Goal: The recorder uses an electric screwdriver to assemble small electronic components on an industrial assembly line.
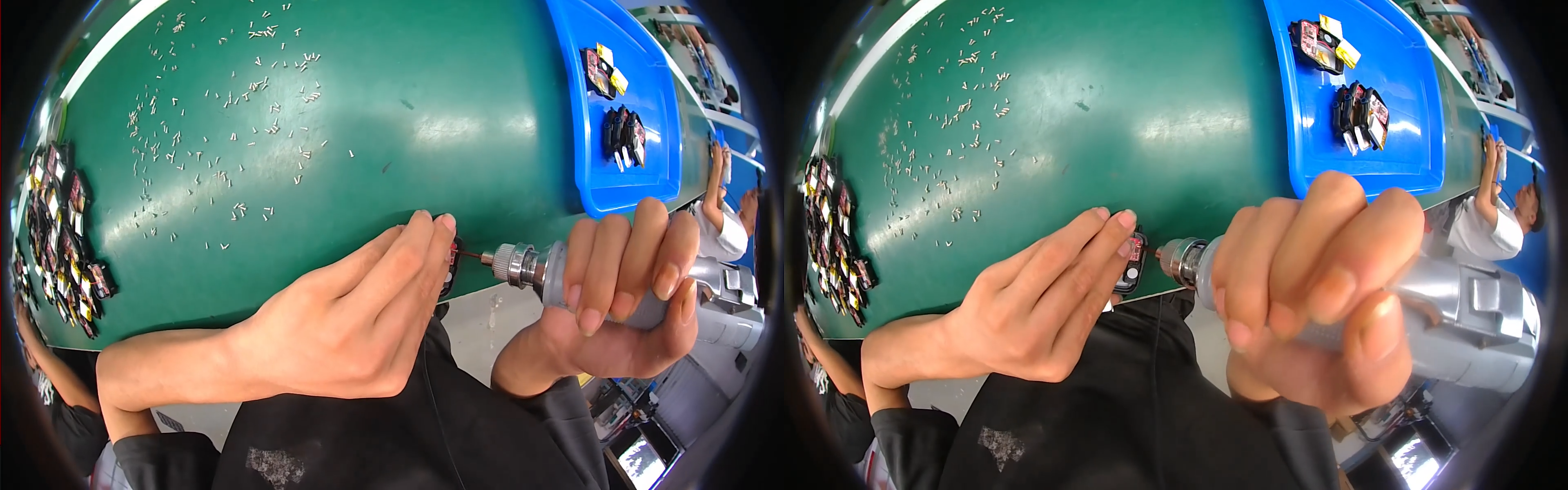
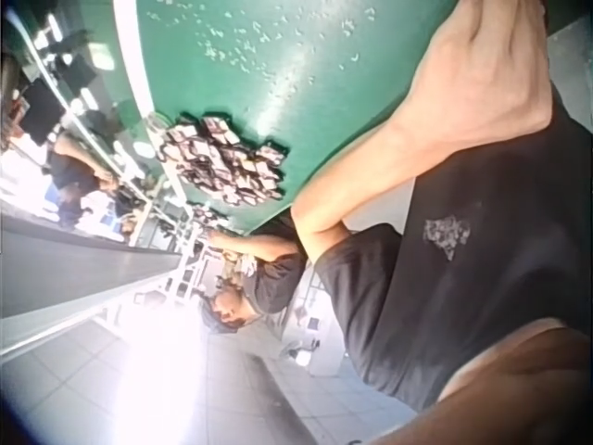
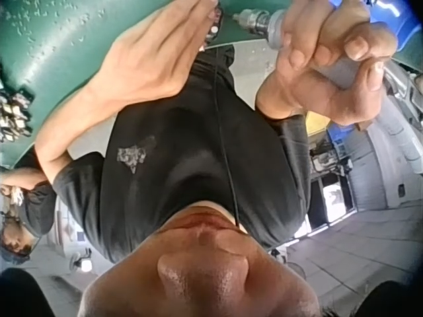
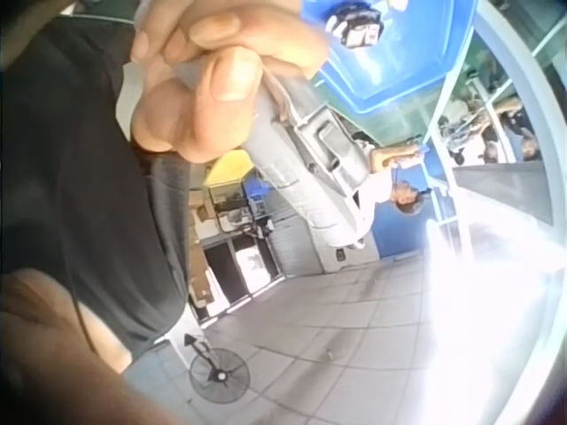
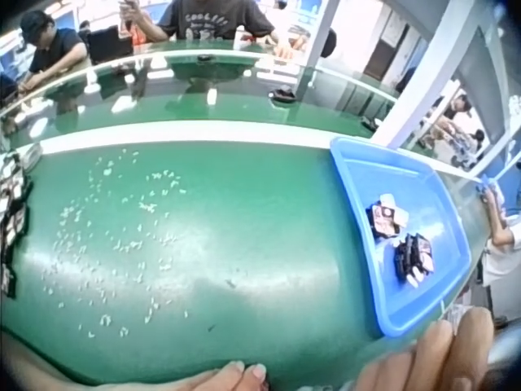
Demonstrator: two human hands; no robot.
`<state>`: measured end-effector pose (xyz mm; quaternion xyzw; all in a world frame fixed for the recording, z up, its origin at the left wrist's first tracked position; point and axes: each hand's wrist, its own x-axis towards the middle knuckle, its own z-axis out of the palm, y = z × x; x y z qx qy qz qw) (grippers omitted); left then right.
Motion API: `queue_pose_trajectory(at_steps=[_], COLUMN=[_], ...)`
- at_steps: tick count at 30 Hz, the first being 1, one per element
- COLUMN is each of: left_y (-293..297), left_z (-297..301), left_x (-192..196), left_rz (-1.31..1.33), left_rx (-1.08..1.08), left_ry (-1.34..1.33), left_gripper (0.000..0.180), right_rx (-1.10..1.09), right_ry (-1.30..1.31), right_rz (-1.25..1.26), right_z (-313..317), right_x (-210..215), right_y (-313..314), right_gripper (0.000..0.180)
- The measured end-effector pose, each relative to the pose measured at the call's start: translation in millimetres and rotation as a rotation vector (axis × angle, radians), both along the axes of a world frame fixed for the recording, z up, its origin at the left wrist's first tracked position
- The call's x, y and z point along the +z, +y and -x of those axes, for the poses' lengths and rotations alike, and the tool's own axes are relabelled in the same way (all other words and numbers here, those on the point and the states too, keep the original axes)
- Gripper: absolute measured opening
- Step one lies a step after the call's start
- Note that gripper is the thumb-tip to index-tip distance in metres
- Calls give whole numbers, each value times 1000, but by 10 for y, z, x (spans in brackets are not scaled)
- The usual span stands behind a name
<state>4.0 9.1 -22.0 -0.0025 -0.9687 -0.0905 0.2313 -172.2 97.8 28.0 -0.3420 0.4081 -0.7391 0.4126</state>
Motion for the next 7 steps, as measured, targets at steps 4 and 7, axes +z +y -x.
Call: queue_pose_trajectory(at_steps=[4,7], left_y=[10,4], left_z=[6,6], left_x=[16,-2], left_rz=[15,76], left_rx=[2,-8], left_ry=[0,13], left_gripper=[27,28], right_rx=[3,128], right_ry=[-27,8], right_rz=[18,-27], right_z=[14,16], right_x=[-20,31], right_y=[-24,-83], right_gripper=[18,19])
